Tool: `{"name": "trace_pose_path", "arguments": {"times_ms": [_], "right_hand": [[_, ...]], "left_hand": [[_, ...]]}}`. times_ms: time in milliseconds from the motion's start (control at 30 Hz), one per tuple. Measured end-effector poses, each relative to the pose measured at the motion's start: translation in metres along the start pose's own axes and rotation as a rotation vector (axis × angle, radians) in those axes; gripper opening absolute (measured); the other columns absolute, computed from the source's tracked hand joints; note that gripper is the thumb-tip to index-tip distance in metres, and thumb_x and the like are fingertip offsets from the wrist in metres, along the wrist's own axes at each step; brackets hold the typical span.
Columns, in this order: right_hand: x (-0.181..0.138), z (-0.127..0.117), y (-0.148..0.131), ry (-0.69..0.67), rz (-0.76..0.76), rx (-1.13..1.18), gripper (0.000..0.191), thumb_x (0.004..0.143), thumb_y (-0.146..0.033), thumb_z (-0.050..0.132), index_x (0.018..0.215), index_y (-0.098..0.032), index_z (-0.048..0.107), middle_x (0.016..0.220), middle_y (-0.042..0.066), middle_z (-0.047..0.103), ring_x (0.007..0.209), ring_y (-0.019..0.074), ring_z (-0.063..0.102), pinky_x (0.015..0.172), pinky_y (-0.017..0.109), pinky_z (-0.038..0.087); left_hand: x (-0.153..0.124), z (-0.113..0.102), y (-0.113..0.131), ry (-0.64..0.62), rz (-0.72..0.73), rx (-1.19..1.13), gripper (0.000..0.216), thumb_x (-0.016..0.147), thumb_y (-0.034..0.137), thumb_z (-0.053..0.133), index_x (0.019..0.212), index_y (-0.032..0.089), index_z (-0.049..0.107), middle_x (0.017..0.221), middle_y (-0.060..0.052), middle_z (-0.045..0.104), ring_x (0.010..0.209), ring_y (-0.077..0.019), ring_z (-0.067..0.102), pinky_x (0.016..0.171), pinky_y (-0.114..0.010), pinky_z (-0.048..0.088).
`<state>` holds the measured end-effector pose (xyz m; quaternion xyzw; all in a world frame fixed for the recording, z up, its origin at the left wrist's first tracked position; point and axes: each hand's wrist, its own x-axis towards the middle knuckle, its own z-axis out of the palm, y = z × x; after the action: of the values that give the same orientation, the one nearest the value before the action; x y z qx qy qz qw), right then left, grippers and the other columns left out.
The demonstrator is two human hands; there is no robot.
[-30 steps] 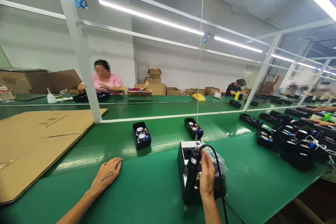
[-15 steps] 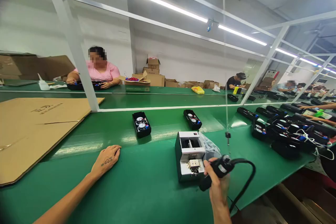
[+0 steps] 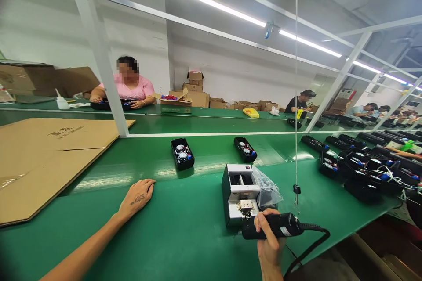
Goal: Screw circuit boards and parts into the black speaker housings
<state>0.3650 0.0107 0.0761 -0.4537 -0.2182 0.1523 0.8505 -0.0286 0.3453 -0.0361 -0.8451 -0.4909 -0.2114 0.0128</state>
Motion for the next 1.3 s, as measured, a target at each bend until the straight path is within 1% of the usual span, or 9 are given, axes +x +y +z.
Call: {"name": "trace_pose_path", "arguments": {"times_ms": [133, 200, 300, 433, 600, 800, 967, 1200, 1300], "right_hand": [[-0.012, -0.002, -0.014, -0.049, 0.025, 0.013, 0.027, 0.072, -0.033, 0.089, 0.082, -0.022, 0.066, 0.056, -0.008, 0.049, 0.047, 0.0089, 0.049, 0.051, 0.027, 0.039], [-0.016, -0.003, -0.015, -0.044, 0.024, 0.007, 0.027, 0.073, -0.033, 0.089, 0.083, -0.022, 0.067, 0.059, -0.008, 0.052, 0.048, 0.0089, 0.049, 0.052, 0.028, 0.040], [-0.015, -0.003, -0.010, 0.023, -0.029, -0.017, 0.032, 0.070, -0.029, 0.094, 0.086, -0.022, 0.068, 0.067, -0.007, 0.060, 0.051, 0.0089, 0.053, 0.055, 0.030, 0.040], [-0.002, -0.002, 0.003, 0.105, -0.143, -0.032, 0.034, 0.069, -0.028, 0.096, 0.086, -0.022, 0.068, 0.068, -0.008, 0.062, 0.053, 0.0093, 0.055, 0.060, 0.032, 0.041], [0.006, -0.008, 0.014, 0.095, -0.196, -0.037, 0.031, 0.070, -0.031, 0.094, 0.083, -0.021, 0.067, 0.064, -0.008, 0.061, 0.052, 0.0099, 0.054, 0.059, 0.032, 0.039], [-0.012, -0.005, 0.024, 0.036, -0.182, -0.013, 0.026, 0.078, -0.038, 0.084, 0.081, -0.023, 0.063, 0.057, -0.008, 0.054, 0.049, 0.0106, 0.051, 0.055, 0.031, 0.038], [-0.017, 0.000, 0.029, 0.041, -0.170, -0.018, 0.026, 0.079, -0.038, 0.084, 0.085, -0.023, 0.063, 0.059, -0.008, 0.056, 0.051, 0.0108, 0.053, 0.056, 0.031, 0.038], [0.009, -0.030, 0.015, 0.166, -0.232, -0.086, 0.029, 0.074, -0.033, 0.091, 0.085, -0.022, 0.066, 0.065, -0.007, 0.062, 0.056, 0.0124, 0.055, 0.065, 0.035, 0.044], [0.015, -0.035, 0.015, 0.188, -0.247, -0.108, 0.031, 0.073, -0.035, 0.092, 0.083, -0.022, 0.065, 0.064, -0.008, 0.060, 0.056, 0.0119, 0.054, 0.064, 0.034, 0.043]], "left_hand": [[-0.016, 0.000, 0.017, 0.037, 0.085, -0.049, 0.038, 0.107, 0.022, 0.045, 0.130, 0.020, 0.075, 0.135, -0.012, 0.076, 0.127, -0.0278, 0.071, 0.118, -0.047, 0.053], [-0.029, 0.003, 0.034, 0.039, 0.162, -0.079, 0.041, 0.106, 0.024, 0.044, 0.131, 0.022, 0.076, 0.136, -0.010, 0.076, 0.132, -0.0277, 0.069, 0.119, -0.045, 0.053], [-0.049, 0.008, 0.061, 0.028, 0.282, -0.119, 0.041, 0.107, 0.026, 0.045, 0.133, 0.027, 0.076, 0.138, -0.006, 0.076, 0.139, -0.0275, 0.065, 0.121, -0.045, 0.053], [-0.060, 0.008, 0.081, 0.040, 0.340, -0.137, 0.043, 0.107, 0.023, 0.044, 0.135, 0.028, 0.076, 0.140, -0.007, 0.075, 0.141, -0.0295, 0.063, 0.122, -0.051, 0.053], [-0.059, 0.004, 0.082, 0.052, 0.342, -0.134, 0.042, 0.106, 0.021, 0.044, 0.133, 0.027, 0.077, 0.139, -0.007, 0.075, 0.139, -0.0300, 0.065, 0.120, -0.052, 0.055], [-0.060, 0.004, 0.082, 0.046, 0.346, -0.127, 0.044, 0.107, 0.021, 0.043, 0.136, 0.028, 0.075, 0.140, -0.007, 0.074, 0.141, -0.0291, 0.063, 0.122, -0.051, 0.053], [-0.061, 0.006, 0.080, 0.047, 0.352, -0.113, 0.044, 0.106, 0.021, 0.044, 0.136, 0.028, 0.075, 0.141, -0.007, 0.074, 0.141, -0.0298, 0.064, 0.122, -0.052, 0.053], [-0.059, 0.011, 0.078, 0.060, 0.359, -0.111, 0.044, 0.107, 0.021, 0.043, 0.136, 0.028, 0.076, 0.140, -0.007, 0.075, 0.140, -0.0295, 0.065, 0.121, -0.052, 0.053], [-0.060, 0.015, 0.075, 0.066, 0.358, -0.111, 0.045, 0.107, 0.022, 0.042, 0.136, 0.028, 0.076, 0.140, -0.007, 0.075, 0.141, -0.0295, 0.064, 0.123, -0.052, 0.052]]}}
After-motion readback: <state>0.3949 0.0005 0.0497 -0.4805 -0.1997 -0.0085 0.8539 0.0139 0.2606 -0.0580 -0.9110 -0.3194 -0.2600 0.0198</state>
